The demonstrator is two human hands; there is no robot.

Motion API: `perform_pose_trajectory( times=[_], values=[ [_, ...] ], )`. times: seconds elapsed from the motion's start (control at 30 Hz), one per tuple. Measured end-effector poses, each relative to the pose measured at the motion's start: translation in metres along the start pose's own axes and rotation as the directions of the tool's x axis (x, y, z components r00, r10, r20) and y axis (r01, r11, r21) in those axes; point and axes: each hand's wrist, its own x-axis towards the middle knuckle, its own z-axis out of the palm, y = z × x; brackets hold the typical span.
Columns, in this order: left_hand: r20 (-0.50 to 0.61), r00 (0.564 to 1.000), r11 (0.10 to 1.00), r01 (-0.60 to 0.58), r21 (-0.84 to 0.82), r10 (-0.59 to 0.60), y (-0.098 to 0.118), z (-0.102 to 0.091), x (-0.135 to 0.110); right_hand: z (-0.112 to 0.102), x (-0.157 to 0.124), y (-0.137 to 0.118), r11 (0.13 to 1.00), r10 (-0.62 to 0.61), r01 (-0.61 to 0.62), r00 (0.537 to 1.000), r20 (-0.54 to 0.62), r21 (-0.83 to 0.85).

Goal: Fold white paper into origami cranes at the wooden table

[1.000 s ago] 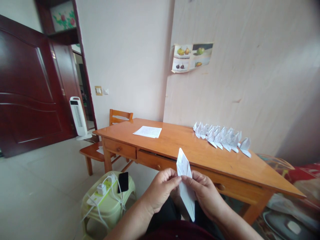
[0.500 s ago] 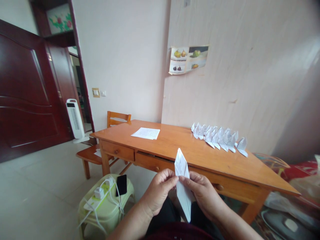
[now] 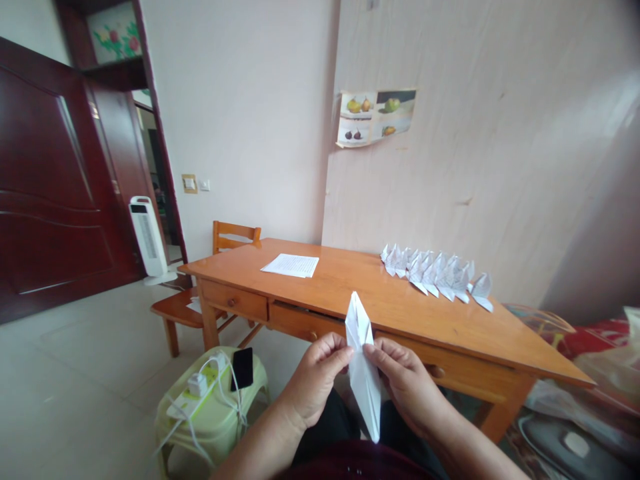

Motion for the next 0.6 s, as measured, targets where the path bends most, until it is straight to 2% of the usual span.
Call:
perform_pose_trajectory(
  times=[0.27, 0.43, 0.5, 0.6],
  values=[
    [-0.008, 1.000, 1.000, 0.001, -0.028, -0.002, -0.0081, 0.0007, 0.0018, -0.0001, 0.0003, 0.0029, 0.995, -0.014, 0.009, 0.999, -0.046, -0.104],
    [-0.045, 0.999, 1.000, -0.024, 0.007, 0.024, -0.0085, 0.0006, 0.0024, 0.0060, 0.0012, 0.0022, 0.997, -0.016, 0.008, 0.996, -0.088, -0.081],
    [-0.082, 0.995, 0.998, -0.043, 0.045, 0.047, -0.0089, 0.0015, 0.0030, 0.0061, 0.0027, 0.0039, 0.996, -0.041, 0.032, 0.993, -0.113, -0.085],
    [-0.188, 0.975, 0.985, -0.095, 0.144, 0.121, -0.0101, 0.0027, 0.0051, 0.0029, 0.0061, 0.0095, 0.978, -0.142, 0.116, 0.979, -0.149, -0.172]
  ],
)
